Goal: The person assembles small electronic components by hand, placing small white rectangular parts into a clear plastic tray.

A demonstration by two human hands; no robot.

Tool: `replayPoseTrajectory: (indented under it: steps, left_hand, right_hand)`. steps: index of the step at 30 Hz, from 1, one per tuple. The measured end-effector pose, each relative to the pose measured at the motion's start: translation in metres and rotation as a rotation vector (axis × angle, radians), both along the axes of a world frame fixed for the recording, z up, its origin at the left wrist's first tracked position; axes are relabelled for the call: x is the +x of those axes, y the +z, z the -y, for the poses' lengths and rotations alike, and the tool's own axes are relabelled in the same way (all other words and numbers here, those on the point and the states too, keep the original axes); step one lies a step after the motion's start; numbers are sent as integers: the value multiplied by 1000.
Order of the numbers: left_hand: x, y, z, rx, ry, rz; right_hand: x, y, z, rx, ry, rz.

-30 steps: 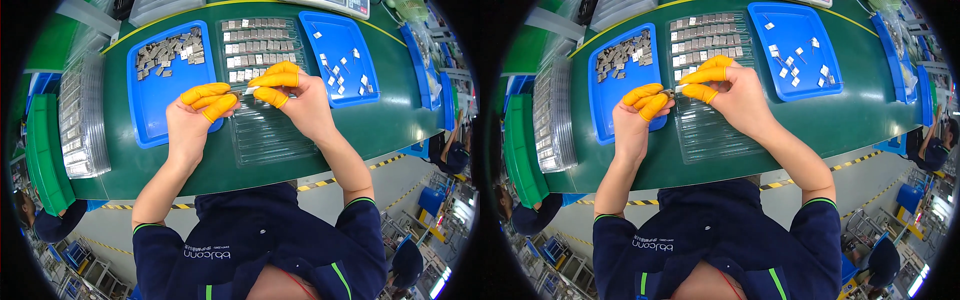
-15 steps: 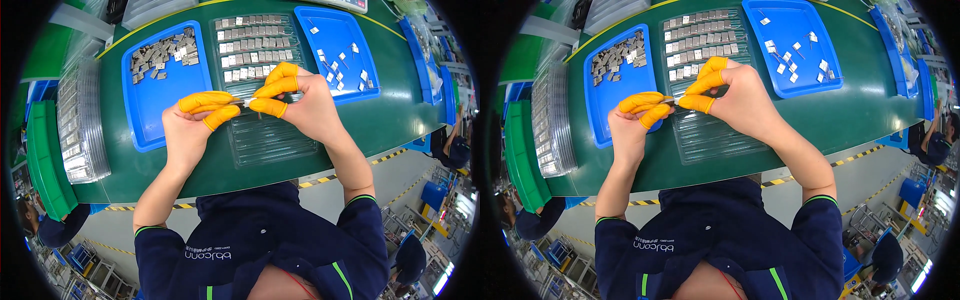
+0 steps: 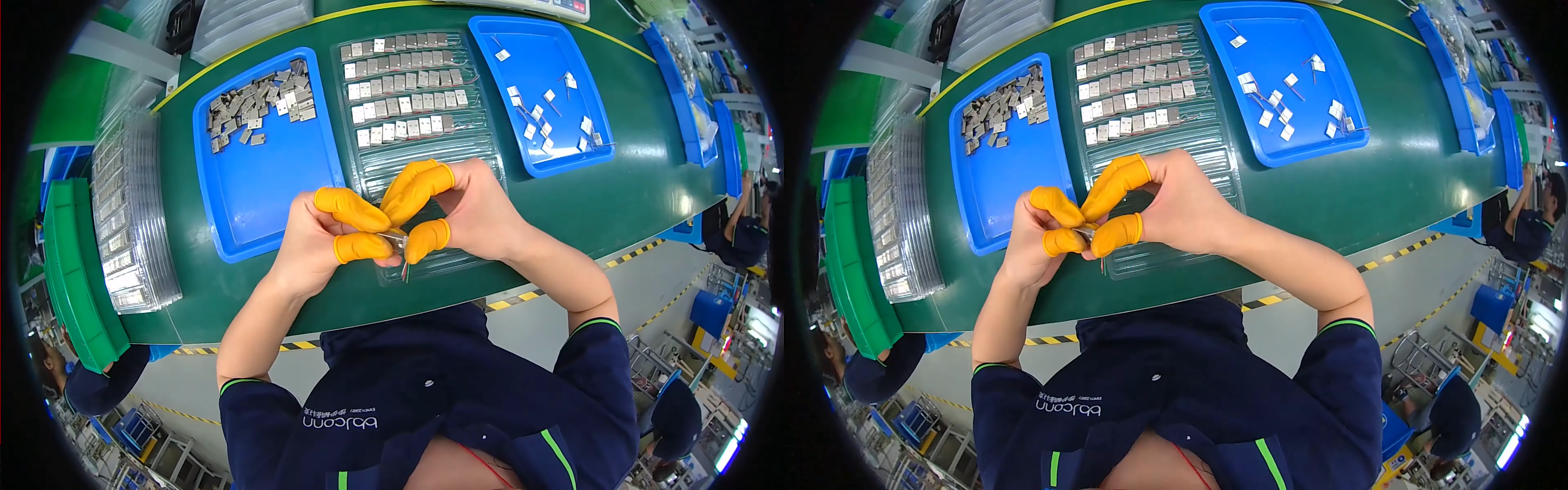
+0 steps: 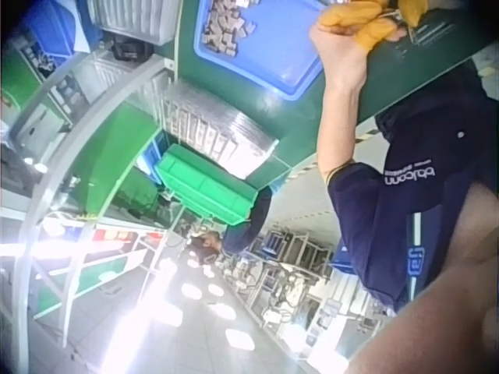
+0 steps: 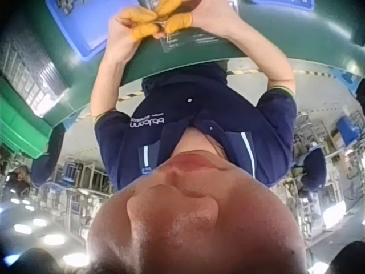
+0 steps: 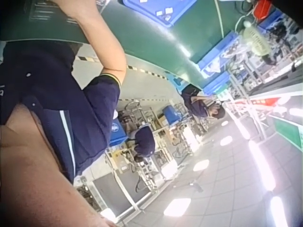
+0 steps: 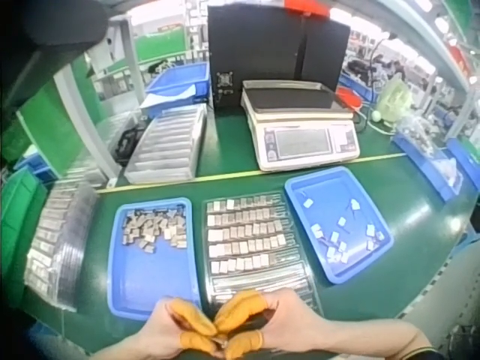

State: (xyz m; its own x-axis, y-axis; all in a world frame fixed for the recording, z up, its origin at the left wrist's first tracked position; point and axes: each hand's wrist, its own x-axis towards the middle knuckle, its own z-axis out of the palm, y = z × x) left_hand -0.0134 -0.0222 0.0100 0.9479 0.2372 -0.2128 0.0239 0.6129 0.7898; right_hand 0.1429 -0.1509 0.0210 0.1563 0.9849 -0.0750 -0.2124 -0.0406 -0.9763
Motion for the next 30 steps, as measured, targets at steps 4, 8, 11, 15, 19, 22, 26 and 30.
replayPoseTrajectory:
  steps: [4,8,11,15,19,22,26,30]
  left_hand:
    - [2,-4,4,23,47,-31]
    - [4,-4,6,72,100,-37]
    - [6,-5,9,96,136,1]
    - [11,-3,15,99,303,-94]
    - [11,3,20,176,287,-89]
    - [12,4,19,234,304,-84]
    - [11,-1,10,419,298,-52]
    - [11,-6,10,365,357,16]
  right_hand:
    - [0,-3,0,-16,-94,-17]
    - [-1,-7,1,-10,-147,64]
    - [0,-7,-2,1,-219,134]
    - [-6,-6,0,238,-413,570]
    - [-4,2,9,282,-402,825]
    - [28,4,13,258,-511,1002]
    - [65,-16,20,175,-631,1489]
    - [66,-22,16,132,-603,1534]
